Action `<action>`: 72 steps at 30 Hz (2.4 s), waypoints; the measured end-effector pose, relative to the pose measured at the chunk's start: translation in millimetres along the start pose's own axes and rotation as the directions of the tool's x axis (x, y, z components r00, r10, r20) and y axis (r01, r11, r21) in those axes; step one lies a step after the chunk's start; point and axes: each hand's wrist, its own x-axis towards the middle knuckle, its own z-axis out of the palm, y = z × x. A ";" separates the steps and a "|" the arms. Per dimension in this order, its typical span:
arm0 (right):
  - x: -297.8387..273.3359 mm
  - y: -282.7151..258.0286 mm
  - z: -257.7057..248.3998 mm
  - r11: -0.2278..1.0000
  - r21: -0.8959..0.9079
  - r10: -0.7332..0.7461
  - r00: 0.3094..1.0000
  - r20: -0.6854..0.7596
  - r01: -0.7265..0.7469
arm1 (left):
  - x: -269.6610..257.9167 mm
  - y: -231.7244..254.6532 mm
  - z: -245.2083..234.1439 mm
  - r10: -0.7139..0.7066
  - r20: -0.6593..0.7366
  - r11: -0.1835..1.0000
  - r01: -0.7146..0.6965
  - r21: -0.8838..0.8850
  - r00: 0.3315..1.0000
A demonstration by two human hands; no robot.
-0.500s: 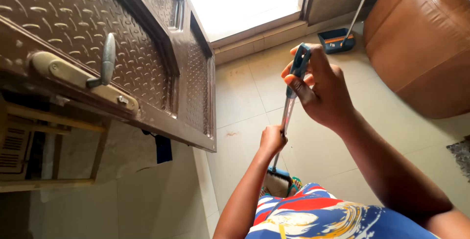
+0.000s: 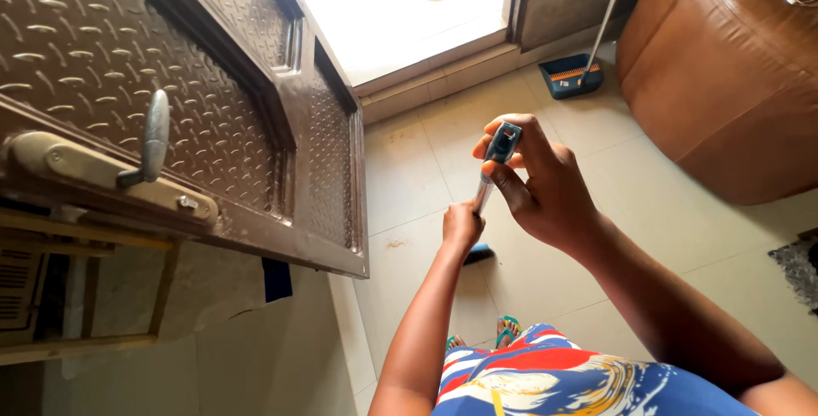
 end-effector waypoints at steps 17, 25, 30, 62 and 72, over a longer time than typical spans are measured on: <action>-7.6 26.8 -32.4 1.000 -0.016 0.026 0.998 -0.060 -0.027 | 40.6 24.7 9.8 0.070 -0.019 0.990 -0.067 0.122 0.997; 18.0 21.1 -62.8 0.994 0.106 0.021 0.994 -0.105 -0.010 | 20.2 55.9 -13.4 0.183 0.174 0.963 -0.212 0.167 0.968; 31.4 34.1 -62.5 0.990 0.106 0.097 0.995 -0.036 -0.093 | 3.8 53.9 -4.0 0.112 0.292 0.976 -0.160 0.145 0.950; -11.2 34.0 -59.4 0.998 0.058 -0.022 0.996 -0.085 0.027 | 58.1 49.0 13.3 0.206 -0.092 0.968 -0.190 0.163 0.974; -8.0 30.9 -66.5 0.995 0.104 0.013 0.972 -0.233 0.012 | 36.1 87.4 12.4 0.263 0.045 0.948 -0.267 0.172 0.964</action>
